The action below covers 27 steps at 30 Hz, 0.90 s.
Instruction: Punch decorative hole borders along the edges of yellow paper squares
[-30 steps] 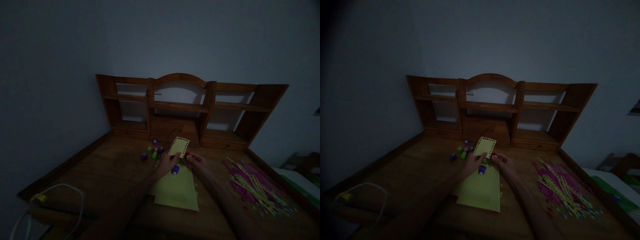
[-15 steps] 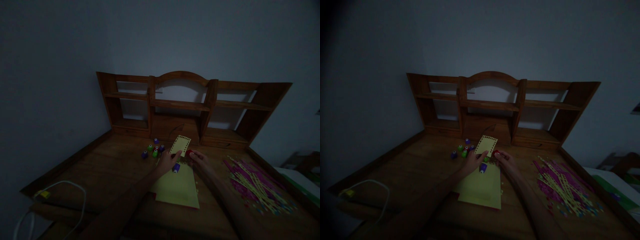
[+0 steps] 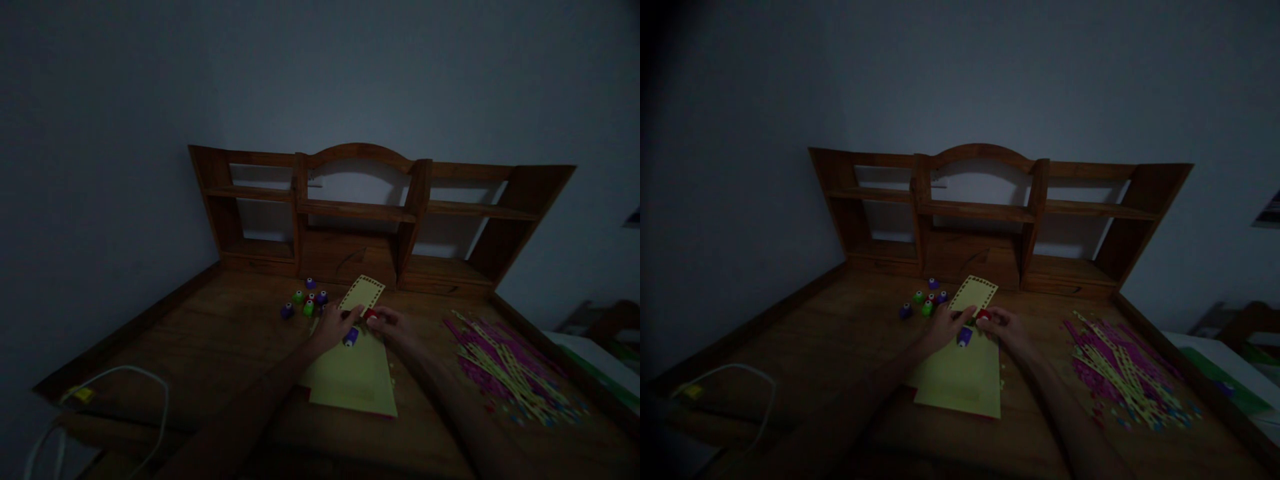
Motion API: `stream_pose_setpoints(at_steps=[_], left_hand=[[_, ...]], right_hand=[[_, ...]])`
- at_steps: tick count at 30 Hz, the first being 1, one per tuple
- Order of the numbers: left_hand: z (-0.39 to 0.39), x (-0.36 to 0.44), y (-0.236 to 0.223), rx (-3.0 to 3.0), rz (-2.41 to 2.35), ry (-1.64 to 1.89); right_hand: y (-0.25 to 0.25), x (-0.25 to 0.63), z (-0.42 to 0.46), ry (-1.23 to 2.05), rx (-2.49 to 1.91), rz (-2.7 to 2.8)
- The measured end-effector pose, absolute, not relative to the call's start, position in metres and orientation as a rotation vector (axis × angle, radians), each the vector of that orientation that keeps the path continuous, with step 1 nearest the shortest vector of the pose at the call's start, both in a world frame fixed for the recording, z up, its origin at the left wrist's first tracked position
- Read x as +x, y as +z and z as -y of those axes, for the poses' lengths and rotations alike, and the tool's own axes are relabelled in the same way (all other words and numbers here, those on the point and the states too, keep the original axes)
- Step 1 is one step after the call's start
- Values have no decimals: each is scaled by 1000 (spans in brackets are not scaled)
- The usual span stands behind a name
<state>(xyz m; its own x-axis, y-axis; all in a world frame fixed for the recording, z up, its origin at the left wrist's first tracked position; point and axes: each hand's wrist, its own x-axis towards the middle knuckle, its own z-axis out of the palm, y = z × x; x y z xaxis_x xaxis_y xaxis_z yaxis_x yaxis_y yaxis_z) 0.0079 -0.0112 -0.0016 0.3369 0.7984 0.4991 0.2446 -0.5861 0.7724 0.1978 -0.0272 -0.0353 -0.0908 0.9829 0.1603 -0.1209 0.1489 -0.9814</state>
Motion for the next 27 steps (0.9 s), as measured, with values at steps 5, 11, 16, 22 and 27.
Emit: stream_pose_setpoints(at_steps=[5,11,16,22,27], left_hand=[[12,7,0,2057,-883,1184],[12,7,0,2040,-810,1164],[14,6,3,1970,-809,1112],[14,8,2,1869,-783,1117],[12,6,0,1845,-789,1077]], right_hand=[[-38,198,27,1244,-973,1361],[-30,195,33,1251,-954,1353],[-27,193,35,1291,-974,1309],[-28,192,34,1230,-985,1307],[-25,191,35,1257,-953,1295]])
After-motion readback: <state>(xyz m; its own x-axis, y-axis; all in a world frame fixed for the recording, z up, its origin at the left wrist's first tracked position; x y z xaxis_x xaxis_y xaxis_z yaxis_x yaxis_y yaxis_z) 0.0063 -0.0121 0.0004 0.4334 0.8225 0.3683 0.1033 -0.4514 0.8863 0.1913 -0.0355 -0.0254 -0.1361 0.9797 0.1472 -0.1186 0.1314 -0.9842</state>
